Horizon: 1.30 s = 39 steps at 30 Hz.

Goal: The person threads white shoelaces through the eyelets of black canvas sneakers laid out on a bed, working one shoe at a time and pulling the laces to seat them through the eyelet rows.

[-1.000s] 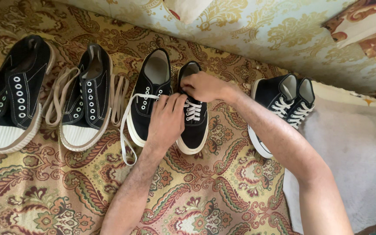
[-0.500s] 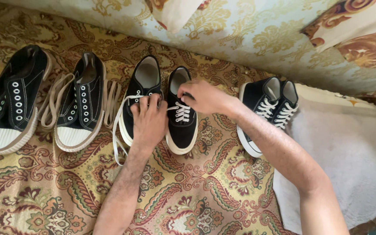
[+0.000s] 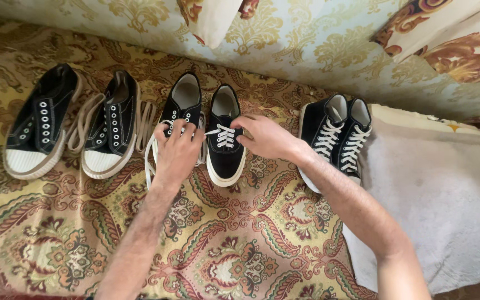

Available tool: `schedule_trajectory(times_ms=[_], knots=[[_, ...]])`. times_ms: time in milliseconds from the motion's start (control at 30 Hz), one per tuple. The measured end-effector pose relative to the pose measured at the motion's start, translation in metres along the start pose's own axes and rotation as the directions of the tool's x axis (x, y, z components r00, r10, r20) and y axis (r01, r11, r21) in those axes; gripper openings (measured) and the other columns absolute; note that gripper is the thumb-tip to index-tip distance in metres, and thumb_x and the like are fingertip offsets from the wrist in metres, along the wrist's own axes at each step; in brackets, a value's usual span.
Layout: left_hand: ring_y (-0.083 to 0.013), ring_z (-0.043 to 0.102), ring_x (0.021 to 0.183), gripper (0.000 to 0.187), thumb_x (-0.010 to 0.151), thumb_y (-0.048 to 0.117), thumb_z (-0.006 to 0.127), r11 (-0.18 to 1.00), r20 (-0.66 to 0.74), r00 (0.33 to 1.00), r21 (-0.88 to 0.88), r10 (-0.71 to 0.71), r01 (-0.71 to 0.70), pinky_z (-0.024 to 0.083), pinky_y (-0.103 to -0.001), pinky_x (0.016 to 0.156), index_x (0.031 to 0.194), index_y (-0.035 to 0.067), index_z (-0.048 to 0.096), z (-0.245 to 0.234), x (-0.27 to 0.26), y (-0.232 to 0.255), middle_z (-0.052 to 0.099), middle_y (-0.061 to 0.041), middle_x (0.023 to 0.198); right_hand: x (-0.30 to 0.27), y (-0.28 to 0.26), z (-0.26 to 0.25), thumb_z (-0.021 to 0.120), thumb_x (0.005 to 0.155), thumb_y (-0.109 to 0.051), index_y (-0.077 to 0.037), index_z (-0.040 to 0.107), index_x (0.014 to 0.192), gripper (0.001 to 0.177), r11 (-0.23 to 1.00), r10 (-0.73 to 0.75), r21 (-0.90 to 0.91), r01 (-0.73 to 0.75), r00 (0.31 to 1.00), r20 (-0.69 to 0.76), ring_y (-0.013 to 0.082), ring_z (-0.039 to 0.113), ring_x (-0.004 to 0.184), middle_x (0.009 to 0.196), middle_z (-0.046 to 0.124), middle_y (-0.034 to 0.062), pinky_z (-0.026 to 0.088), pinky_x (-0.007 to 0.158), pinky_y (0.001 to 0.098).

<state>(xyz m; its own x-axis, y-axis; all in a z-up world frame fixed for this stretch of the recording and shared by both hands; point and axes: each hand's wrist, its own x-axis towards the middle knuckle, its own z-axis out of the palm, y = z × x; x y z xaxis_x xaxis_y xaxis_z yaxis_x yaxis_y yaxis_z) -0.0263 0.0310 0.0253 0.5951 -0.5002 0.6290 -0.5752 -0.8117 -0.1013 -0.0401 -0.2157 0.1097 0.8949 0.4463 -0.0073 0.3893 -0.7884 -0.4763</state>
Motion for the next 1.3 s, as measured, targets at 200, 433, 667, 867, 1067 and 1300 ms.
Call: schedule_trajectory(times_ms=[200, 433, 667, 867, 1067, 1300], knots=[[-0.0162, 0.058, 0.108, 0.004, 0.087, 0.014, 0.067, 0.998, 0.065, 0.997, 0.038, 0.045, -0.047, 0.034, -0.049, 0.104, 0.091, 0.015, 0.069, -0.023, -0.008, -0.005, 0.065, 0.003, 0.094, 0.001, 0.015, 0.017, 0.064, 0.093, -0.010, -0.002, 0.065, 0.119, 0.027, 0.997, -0.078, -0.037, 0.074, 0.988, -0.131, 0.0405, 0.062, 0.113, 0.115, 0.069, 0.0206, 0.049, 0.097, 0.0470], [-0.0185, 0.058, 0.102, 0.002, 0.088, 0.015, 0.066, 0.994, 0.112, 0.993, 0.103, 0.036, -0.048, 0.035, -0.047, 0.099, 0.089, 0.017, 0.067, -0.042, -0.010, -0.005, 0.064, 0.001, 0.090, 0.040, 0.031, 0.022, 0.069, 0.087, -0.006, -0.003, 0.070, 0.108, 0.021, 0.984, -0.178, -0.029, 0.175, 0.966, -0.189, 0.0352, 0.068, 0.103, 0.103, 0.073, 0.0167, 0.053, 0.091, 0.0443], [-0.0188, 0.057, 0.099, 0.011, 0.098, 0.024, 0.065, 0.997, 0.097, 0.994, -0.056, 0.058, -0.052, 0.034, -0.047, 0.094, 0.091, 0.016, 0.068, -0.082, -0.008, -0.015, 0.065, 0.001, 0.088, 0.028, -0.006, 0.020, 0.069, 0.091, -0.007, -0.007, 0.068, 0.119, 0.028, 0.986, -0.010, 0.169, 0.009, 1.000, 0.004, 0.0226, 0.075, 0.080, 0.089, 0.077, 0.0116, 0.058, 0.073, 0.0365], [-0.0245, 0.057, 0.095, 0.019, 0.097, 0.032, 0.065, 0.891, 0.224, 0.975, -0.442, 0.001, 0.101, 0.032, -0.050, 0.088, 0.094, 0.014, 0.069, -0.118, -0.006, -0.003, 0.068, -0.002, 0.088, 0.011, -0.016, 0.032, 0.059, 0.095, -0.001, -0.009, 0.054, 0.139, 0.045, 0.949, -0.116, 0.304, 0.084, 0.989, 0.089, 0.0185, 0.077, 0.087, 0.105, 0.079, 0.0095, 0.061, 0.079, 0.0344], [-0.0236, 0.058, 0.096, 0.020, 0.098, 0.033, 0.065, 0.936, 0.199, 0.980, -0.349, 0.028, 0.044, 0.033, -0.049, 0.090, 0.094, 0.014, 0.068, -0.140, -0.013, 0.009, 0.068, -0.002, 0.087, -0.005, -0.004, 0.059, 0.062, 0.095, 0.004, -0.005, 0.044, 0.151, 0.060, 0.884, -0.169, 0.433, 0.177, 0.984, -0.057, 0.0192, 0.066, 0.120, 0.140, 0.066, 0.0155, 0.058, 0.095, 0.0347], [-0.0223, 0.056, 0.100, 0.021, 0.096, 0.034, 0.065, 0.965, 0.170, 0.984, -0.263, 0.052, -0.006, 0.032, -0.050, 0.091, 0.098, 0.013, 0.069, -0.159, -0.024, 0.015, 0.066, 0.000, 0.091, -0.024, -0.018, 0.074, 0.047, 0.092, 0.009, -0.011, 0.036, 0.160, 0.072, 0.726, -0.016, 0.685, -0.055, 0.995, 0.097, 0.0163, 0.071, 0.104, 0.159, 0.046, 0.0104, 0.062, 0.086, 0.0302]])
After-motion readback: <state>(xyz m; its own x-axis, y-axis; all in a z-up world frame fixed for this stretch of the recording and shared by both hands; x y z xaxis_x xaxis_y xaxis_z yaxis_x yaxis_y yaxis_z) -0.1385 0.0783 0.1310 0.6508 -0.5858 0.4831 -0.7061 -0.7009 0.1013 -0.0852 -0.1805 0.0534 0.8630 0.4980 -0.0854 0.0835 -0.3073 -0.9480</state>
